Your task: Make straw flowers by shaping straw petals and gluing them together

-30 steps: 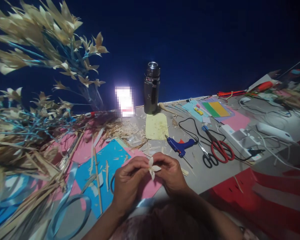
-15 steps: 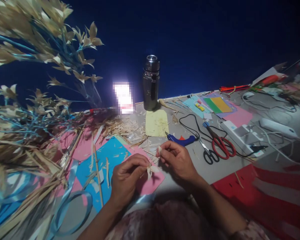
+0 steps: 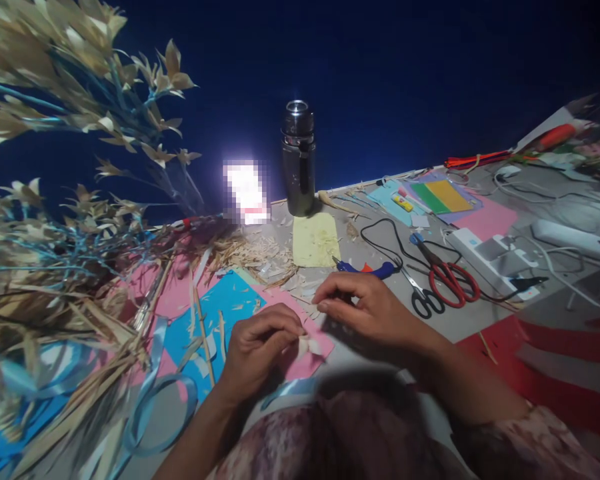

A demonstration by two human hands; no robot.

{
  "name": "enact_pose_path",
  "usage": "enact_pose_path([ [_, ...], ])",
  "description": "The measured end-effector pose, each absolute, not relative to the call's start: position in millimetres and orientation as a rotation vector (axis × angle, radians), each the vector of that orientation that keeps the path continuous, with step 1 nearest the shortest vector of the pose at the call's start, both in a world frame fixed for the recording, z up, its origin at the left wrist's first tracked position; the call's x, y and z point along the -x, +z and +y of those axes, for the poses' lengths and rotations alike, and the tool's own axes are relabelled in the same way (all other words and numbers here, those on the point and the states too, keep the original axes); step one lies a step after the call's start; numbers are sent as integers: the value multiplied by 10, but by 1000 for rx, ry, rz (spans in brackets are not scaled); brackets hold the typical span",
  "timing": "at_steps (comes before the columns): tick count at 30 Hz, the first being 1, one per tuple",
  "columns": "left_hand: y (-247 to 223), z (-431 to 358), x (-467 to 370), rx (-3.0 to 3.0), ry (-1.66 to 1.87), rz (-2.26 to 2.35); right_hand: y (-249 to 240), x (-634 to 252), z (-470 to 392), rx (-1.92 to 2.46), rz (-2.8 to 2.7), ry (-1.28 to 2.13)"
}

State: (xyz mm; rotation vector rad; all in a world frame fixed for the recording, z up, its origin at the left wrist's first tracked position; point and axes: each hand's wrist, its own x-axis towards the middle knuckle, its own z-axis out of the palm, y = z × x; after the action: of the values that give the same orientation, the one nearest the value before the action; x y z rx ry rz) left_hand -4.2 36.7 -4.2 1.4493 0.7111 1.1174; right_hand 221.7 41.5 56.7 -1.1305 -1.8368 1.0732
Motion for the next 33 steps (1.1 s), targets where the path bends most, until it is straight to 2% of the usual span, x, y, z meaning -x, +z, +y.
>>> enact_pose_path([
  [4,-7,340,53,-1599,1036,778,538,-2296,392,1107,-1874,1042],
  [10,-78,302,80,-1451,995,797,459,-2296,343,1009,-1928,1000],
  [22,-92,310,-72,-611,1018,635,439,-2078,384,1142,-1744,1124],
  [33,-31,387,-81,-423,1032,577,432,-1960,502,1168,-1597,1291],
])
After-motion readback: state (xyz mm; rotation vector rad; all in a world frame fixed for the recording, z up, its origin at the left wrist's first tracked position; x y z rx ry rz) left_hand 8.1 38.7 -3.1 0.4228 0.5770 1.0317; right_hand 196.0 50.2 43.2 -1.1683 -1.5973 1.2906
